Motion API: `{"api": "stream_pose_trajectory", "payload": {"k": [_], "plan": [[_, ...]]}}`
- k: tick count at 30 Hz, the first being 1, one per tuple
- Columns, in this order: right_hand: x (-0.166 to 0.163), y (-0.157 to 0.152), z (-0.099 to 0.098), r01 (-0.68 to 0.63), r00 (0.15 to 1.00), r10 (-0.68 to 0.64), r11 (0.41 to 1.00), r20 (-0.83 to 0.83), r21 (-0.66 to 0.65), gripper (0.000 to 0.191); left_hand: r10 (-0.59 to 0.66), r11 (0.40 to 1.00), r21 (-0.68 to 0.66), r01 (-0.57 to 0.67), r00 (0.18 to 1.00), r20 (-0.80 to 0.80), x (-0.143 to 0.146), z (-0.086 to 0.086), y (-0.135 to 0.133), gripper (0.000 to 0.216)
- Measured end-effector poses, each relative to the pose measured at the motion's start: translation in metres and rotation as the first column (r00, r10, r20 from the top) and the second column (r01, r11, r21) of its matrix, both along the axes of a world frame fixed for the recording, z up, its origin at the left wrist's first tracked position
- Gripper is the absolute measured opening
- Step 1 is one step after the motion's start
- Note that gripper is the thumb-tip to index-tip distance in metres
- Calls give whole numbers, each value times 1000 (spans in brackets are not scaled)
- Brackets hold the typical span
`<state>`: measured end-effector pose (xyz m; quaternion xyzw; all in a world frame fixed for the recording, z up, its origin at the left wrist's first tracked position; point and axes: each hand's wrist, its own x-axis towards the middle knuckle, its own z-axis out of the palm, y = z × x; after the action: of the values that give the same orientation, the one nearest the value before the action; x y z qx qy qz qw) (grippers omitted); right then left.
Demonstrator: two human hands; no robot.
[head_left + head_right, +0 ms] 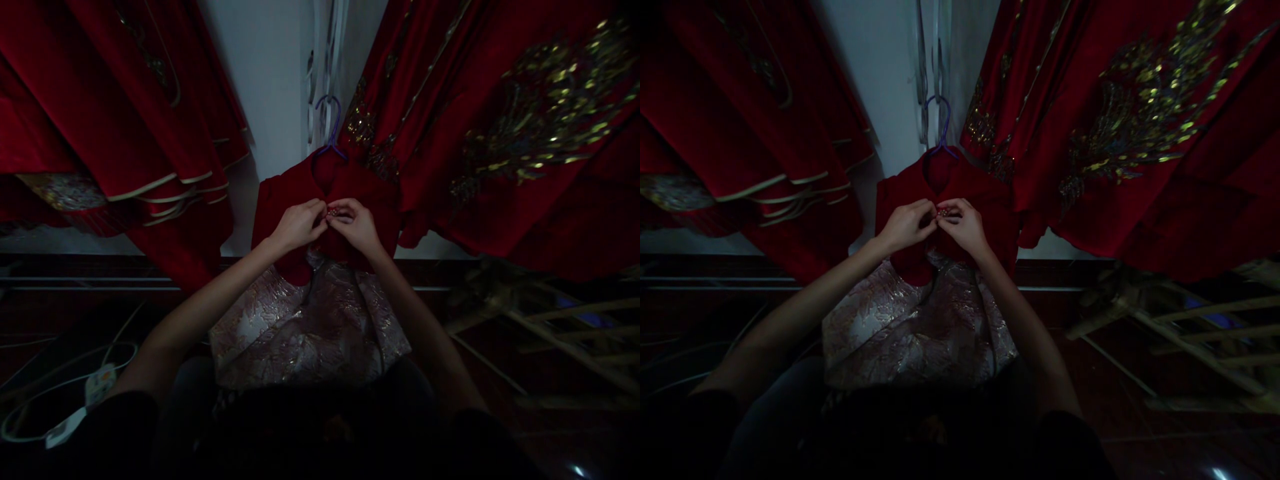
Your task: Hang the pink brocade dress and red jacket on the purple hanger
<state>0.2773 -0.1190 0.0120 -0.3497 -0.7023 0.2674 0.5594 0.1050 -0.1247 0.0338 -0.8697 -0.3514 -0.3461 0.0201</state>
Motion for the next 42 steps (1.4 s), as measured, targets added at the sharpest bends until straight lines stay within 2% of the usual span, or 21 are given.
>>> {"api": "stream_pose_trajectory", "payload": {"k": [3, 6, 10, 14, 17, 19, 21, 24, 26, 28, 30, 33, 35, 38, 40, 42], "plan": [[0, -1, 2, 44, 998, -47, 997, 48, 61, 24, 12, 1000, -1, -12, 1000, -16, 5, 2, -5, 11], [-2, 0, -2, 78, 995, -85, 990, 55, 121, 27, 36, 999, -24, -35, 998, 53, 8, -1, -6, 11], [-4, -4, -16, 107, 991, -118, 984, 67, 143, 52, 1, 997, -69, 16, 970, 242, 12, -16, 0, 10], [-4, -14, -39, 143, 939, -202, 965, 279, 219, 81, -28, 961, -216, 173, 838, 545, 19, -37, 11, 17], [-3, -15, -60, 218, 852, -331, 929, 406, 299, 87, -7, 921, -291, 260, 756, 655, 25, -45, 15, 20], [-1, -10, -72, 292, 790, -420, 898, 446, 328, 78, -35, 921, -280, 271, 773, 634, 27, -47, 16, 20], [3, -1, -81, 351, 739, -485, 870, 468, 346, 71, -55, 945, -238, 223, 829, 557, 26, -48, 17, 23], [13, 11, -85, 408, 689, -529, 848, 495, 338, 71, 53, 970, -241, 39, 930, 364, 22, -56, 21, 33], [21, 17, -83, 429, 676, -532, 847, 510, 314, 71, 150, 944, -322, -75, 965, 213, 18, -67, 24, 43], [28, 20, -81, 438, 689, -525, 851, 499, 290, 61, 180, 920, -368, -133, 979, 96, 17, -80, 26, 56], [34, 22, -80, 446, 726, -519, 855, 452, 265, 44, 163, 927, -351, -135, 985, 49, 17, -92, 27, 66], [36, 26, -79, 458, 802, -488, 873, 346, 170, 23, 111, 944, -320, -82, 991, 73, 20, -99, 27, 61], [33, 29, -78, 404, 876, -393, 914, 281, 18, 16, 108, 942, -327, -73, 990, 89, 25, -98, 26, 50], [21, 31, -67, 158, 985, -137, 959, 104, -234, 10, 182, 917, -367, -155, 983, 39, 35, -92, 26, 42], [13, 31, -54, 15, 998, -29, 964, -48, -265, 9, 237, 895, -383, -227, 971, -20, 46, -91, 29, 49], [5, 30, -40, -3, 992, -23, 977, -122, -213, 11, 272, 875, -403, -270, 961, -53, 58, -94, 34, 52]]}}
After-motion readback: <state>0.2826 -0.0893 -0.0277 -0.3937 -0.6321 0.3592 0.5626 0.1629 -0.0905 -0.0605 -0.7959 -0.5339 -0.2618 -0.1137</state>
